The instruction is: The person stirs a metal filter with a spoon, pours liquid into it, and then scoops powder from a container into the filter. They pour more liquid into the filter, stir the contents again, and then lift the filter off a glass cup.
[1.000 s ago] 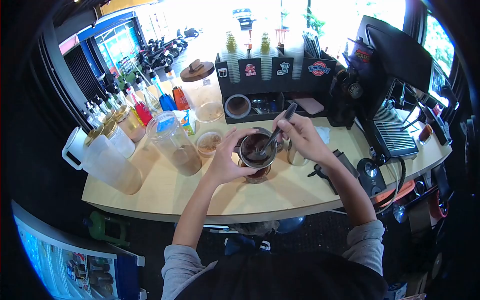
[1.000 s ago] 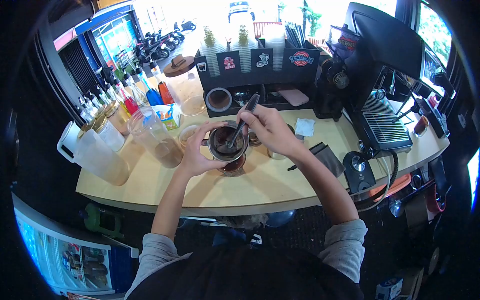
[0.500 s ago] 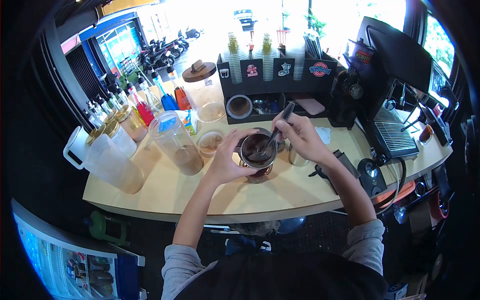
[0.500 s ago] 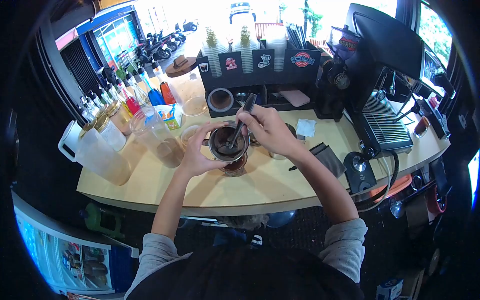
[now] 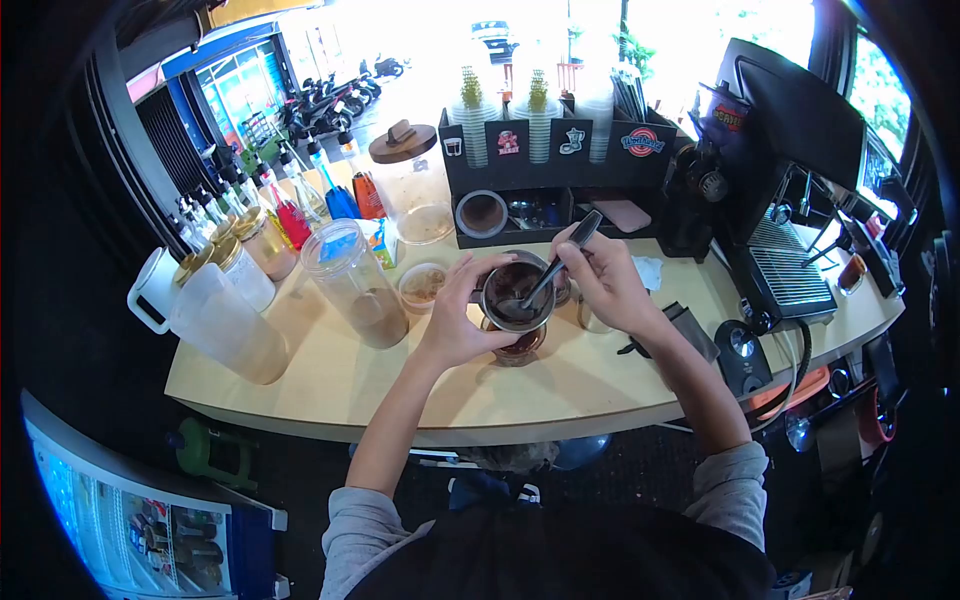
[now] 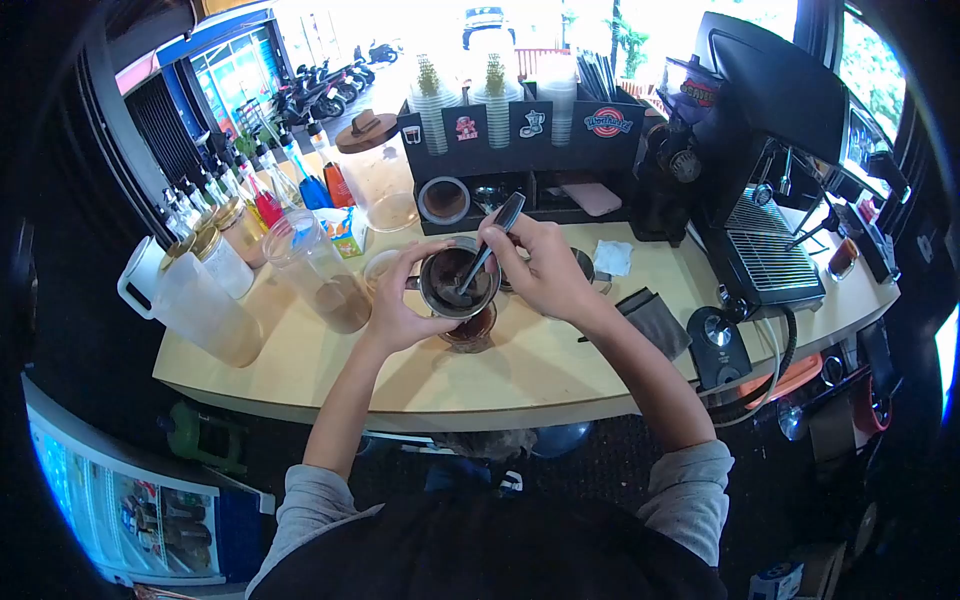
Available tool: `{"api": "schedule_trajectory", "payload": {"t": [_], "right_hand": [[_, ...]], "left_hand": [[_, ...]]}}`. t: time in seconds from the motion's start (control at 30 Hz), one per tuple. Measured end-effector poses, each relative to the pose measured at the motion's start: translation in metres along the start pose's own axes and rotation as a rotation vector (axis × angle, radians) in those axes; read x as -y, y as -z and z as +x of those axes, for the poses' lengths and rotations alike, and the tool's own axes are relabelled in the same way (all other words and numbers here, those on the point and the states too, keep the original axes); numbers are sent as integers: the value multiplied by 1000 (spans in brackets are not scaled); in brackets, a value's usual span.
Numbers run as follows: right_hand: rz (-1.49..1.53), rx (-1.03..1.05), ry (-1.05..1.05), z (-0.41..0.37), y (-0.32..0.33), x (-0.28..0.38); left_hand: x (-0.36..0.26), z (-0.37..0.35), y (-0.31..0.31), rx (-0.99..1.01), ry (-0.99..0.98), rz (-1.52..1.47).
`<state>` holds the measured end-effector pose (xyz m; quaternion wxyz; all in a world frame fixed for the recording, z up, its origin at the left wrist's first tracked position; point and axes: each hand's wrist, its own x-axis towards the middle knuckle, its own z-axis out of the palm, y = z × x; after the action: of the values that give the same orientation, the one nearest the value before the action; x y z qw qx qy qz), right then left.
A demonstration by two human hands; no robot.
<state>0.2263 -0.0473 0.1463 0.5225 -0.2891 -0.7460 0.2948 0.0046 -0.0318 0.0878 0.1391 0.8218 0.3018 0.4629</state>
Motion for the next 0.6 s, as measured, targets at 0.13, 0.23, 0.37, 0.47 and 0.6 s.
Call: {"api": "schedule_trajectory", "payload": {"t": [0.13,0.23,0.37,0.47,0.6], "right_hand": [[13,-18,13,1,-1,-4],[-11,-29,41,-1,-4,-1],[-28,-68,12,0,-2,-2],[-26,14,-8,-2,0,-5],[-20,-3,26,0,3,-6]], "left_hand": [[-7,3,0,-21,60,-134],[-3,1,0,-2,55,-112],[0,-2,-1,22,33,-20],[-1,-2,-1,26,40,-19],[-5,0,2,26,-8,23]]}}
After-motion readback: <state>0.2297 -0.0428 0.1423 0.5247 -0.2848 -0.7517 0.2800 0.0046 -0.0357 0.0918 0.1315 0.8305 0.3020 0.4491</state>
